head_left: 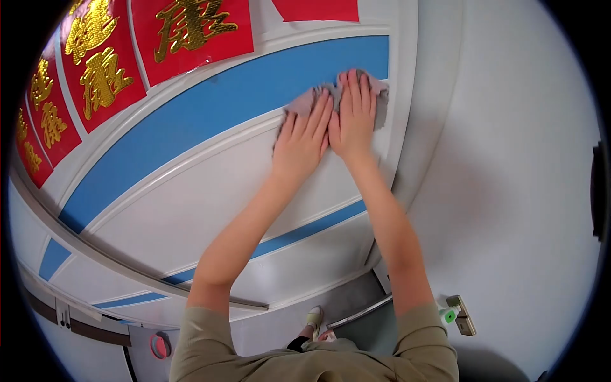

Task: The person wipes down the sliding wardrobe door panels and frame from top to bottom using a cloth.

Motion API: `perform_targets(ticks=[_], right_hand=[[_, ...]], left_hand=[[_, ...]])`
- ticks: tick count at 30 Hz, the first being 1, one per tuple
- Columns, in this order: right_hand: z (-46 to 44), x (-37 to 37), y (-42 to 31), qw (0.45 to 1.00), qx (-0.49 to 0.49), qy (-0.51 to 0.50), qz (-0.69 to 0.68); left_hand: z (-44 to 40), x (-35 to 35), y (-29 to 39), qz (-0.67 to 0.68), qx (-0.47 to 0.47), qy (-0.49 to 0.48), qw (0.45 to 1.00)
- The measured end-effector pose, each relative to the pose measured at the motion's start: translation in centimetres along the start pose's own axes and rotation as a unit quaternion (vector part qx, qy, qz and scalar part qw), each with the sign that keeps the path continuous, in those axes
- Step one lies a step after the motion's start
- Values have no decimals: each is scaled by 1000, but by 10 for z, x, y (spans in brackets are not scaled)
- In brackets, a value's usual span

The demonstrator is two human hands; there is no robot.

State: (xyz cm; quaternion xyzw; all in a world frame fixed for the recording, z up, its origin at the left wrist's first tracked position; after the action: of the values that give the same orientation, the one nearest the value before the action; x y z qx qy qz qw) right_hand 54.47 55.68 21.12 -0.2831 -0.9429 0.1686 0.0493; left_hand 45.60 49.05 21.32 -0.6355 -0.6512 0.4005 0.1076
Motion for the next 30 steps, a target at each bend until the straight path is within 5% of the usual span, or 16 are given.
perform_targets(ticks=[5,13,24,30], right_hand=[[3,-4,4,997,-18,-72,15],[-89,-18,0,996,-83,16,38],[-38,-28,43,999,-12,-18,50],[-119,-36,36,995,-95,13,-3]], left_hand=[[5,3,8,38,9,-12,999],[-81,-20,-26,-25,17,73,997],[-67,19,19,4,62,18,998],[-124,2,-12,-4,48,64,997]])
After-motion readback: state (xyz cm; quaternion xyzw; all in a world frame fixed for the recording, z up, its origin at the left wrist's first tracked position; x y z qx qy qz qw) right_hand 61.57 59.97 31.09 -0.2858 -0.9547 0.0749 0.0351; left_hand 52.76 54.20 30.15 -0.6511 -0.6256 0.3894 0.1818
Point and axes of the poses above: each hand's wrist, its own z-axis away from the middle knuckle, its own x-axis out of the palm, y = z × x, the point moved 5 cm from there along -z, towards the middle knuckle, and after that the axes turned 15 degrees about x, right-handed, at the moved point
